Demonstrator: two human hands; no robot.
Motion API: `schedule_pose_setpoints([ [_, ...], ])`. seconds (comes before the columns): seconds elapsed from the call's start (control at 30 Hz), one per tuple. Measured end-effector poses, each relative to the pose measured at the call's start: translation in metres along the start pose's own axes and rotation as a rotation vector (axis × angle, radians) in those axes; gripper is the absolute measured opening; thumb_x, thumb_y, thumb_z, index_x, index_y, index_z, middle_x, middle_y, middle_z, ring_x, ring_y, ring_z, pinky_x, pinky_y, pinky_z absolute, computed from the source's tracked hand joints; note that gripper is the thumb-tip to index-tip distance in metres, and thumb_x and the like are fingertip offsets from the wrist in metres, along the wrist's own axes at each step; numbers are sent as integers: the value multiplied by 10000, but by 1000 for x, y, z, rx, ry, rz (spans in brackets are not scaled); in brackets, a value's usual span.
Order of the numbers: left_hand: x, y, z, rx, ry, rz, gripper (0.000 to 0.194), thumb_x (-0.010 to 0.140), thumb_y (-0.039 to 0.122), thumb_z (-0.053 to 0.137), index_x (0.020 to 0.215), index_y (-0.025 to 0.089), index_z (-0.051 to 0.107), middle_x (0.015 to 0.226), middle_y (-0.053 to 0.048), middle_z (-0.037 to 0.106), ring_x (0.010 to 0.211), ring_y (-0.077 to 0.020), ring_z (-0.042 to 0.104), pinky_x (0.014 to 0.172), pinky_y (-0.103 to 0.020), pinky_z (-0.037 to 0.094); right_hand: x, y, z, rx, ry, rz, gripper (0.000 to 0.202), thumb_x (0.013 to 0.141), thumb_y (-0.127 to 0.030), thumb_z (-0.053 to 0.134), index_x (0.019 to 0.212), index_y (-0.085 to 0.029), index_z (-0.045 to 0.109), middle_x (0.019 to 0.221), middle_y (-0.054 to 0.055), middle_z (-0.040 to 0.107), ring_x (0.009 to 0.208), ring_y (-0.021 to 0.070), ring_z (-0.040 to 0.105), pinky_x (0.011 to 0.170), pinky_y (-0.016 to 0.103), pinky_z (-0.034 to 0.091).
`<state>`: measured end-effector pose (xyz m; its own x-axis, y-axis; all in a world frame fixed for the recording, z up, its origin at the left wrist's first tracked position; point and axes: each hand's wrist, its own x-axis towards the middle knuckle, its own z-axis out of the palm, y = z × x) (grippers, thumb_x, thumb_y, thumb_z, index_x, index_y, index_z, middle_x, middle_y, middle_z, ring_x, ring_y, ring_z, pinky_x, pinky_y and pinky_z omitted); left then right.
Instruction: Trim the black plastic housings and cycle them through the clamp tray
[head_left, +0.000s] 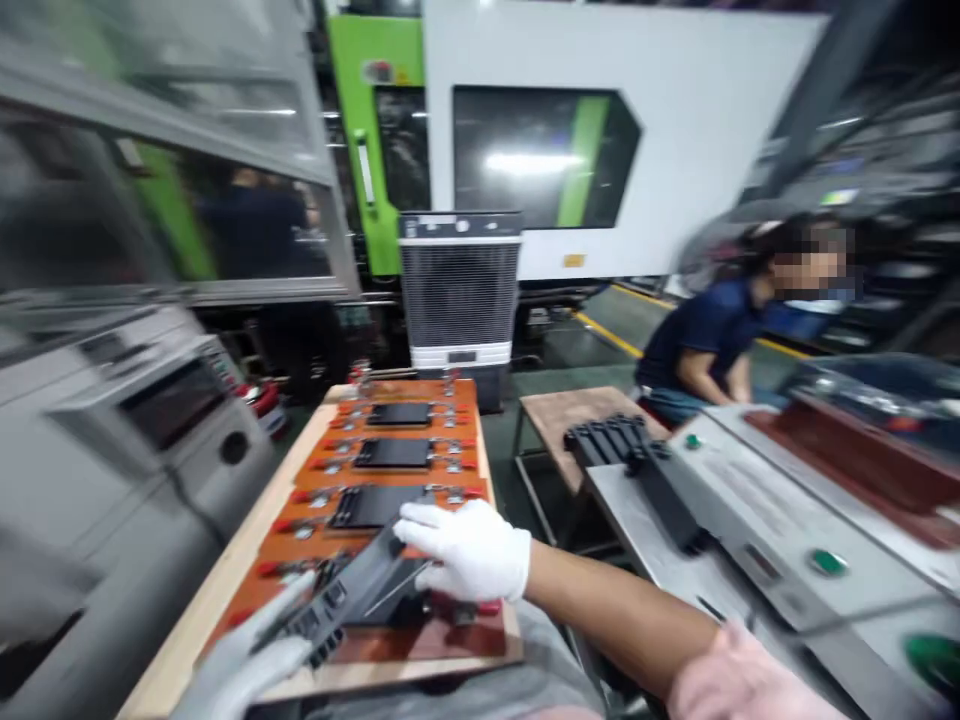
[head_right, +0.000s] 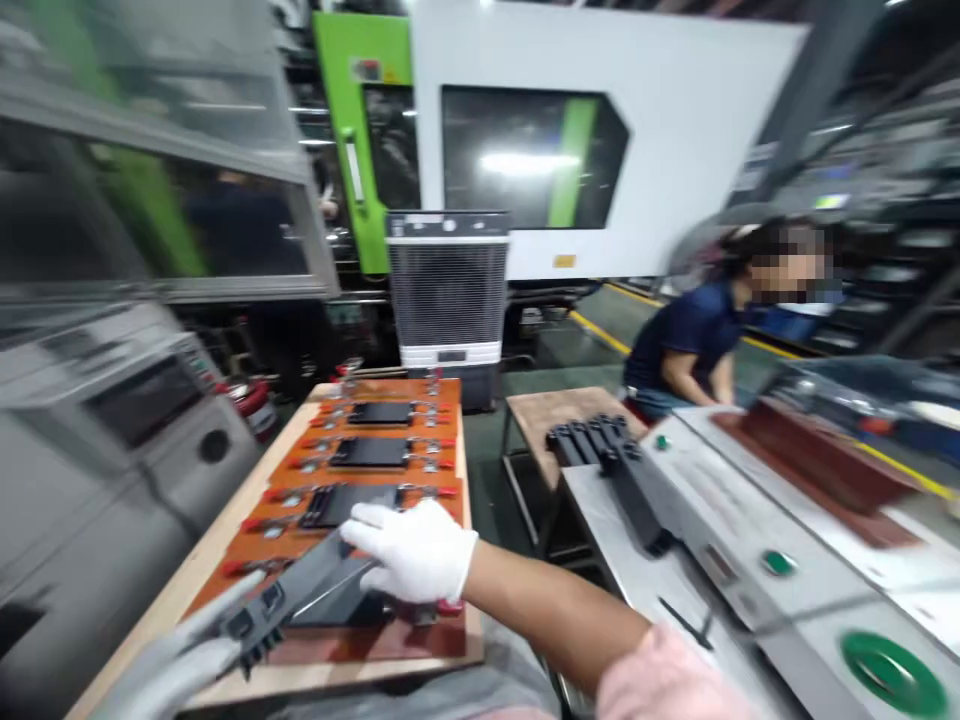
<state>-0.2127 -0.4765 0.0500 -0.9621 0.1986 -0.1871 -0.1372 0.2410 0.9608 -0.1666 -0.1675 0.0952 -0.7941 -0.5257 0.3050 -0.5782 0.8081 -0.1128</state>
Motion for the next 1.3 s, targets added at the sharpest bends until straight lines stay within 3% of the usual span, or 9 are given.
schedule_pose_setpoints([
  [0.1,20,13,68,-119,-302,3,669,443,600,847,1024,276,776,1094,-54,767,1225,-455,566,1114,-535,393,-20,14,-29,-126,-123,13,470,915,-490,565,1305,-233,523,1223,39,667,911,197,683,555,267,480],
  [0.23,26,53,132,-118,-630,64,599,613,582,781,1161,348,729,1282,2,690,1364,-387,451,1172,-456,338,-70,18,-68,-240,-161,160,374,939,-524,511,1168,-237,581,1040,10,675,753,164,656,450,270,333],
  [0.37,34,83,176,-117,-761,83,705,712,584,741,1359,355,581,1484,11,520,1399,-329,418,1206,-443,285,-123,25,-124,-321,-160,451,301,889,-519,584,1011,-249,634,949,-2,664,697,162,647,487,272,330],
  [0.47,38,92,201,-146,-814,47,800,710,667,704,1390,271,558,1474,-90,529,1302,-348,528,1131,-467,406,-167,41,-173,-485,-73,824,263,878,-462,615,1014,-241,658,968,29,663,776,181,654,593,263,388],
  [0.57,36,93,219,-97,-908,3,767,717,685,687,1324,221,621,1340,-142,636,1204,-340,606,1040,-437,496,-213,64,-222,-686,-8,1277,364,883,-544,574,1091,-261,668,1081,74,655,883,222,641,639,280,389],
  [0.67,29,93,231,-7,-933,-44,774,656,701,727,1257,216,673,1245,-143,688,1156,-332,632,989,-406,523,-257,90,-260,-749,5,1509,384,871,-511,575,1037,-190,704,1076,153,662,877,271,628,633,319,361],
  [0.77,22,96,241,21,-928,-88,849,552,739,763,1211,208,701,1185,-148,711,1111,-333,651,952,-392,531,-292,116,-282,-709,-12,1666,385,843,-481,621,1024,-158,725,1012,172,686,803,258,619,622,330,342],
  [0.93,22,92,251,46,-926,-166,952,525,754,766,1278,181,654,1210,-164,694,1147,-329,632,990,-392,497,-322,158,-289,-576,-47,1755,411,864,-446,618,1093,-124,729,967,170,700,717,196,581,640,316,352],
  [1.3,40,68,272,73,-937,-158,892,584,762,724,1267,193,660,1163,-130,709,1151,-324,615,1028,-422,459,-338,225,-290,-442,-17,1736,512,854,-492,607,1122,-73,730,997,161,700,701,141,563,680,301,373],
])
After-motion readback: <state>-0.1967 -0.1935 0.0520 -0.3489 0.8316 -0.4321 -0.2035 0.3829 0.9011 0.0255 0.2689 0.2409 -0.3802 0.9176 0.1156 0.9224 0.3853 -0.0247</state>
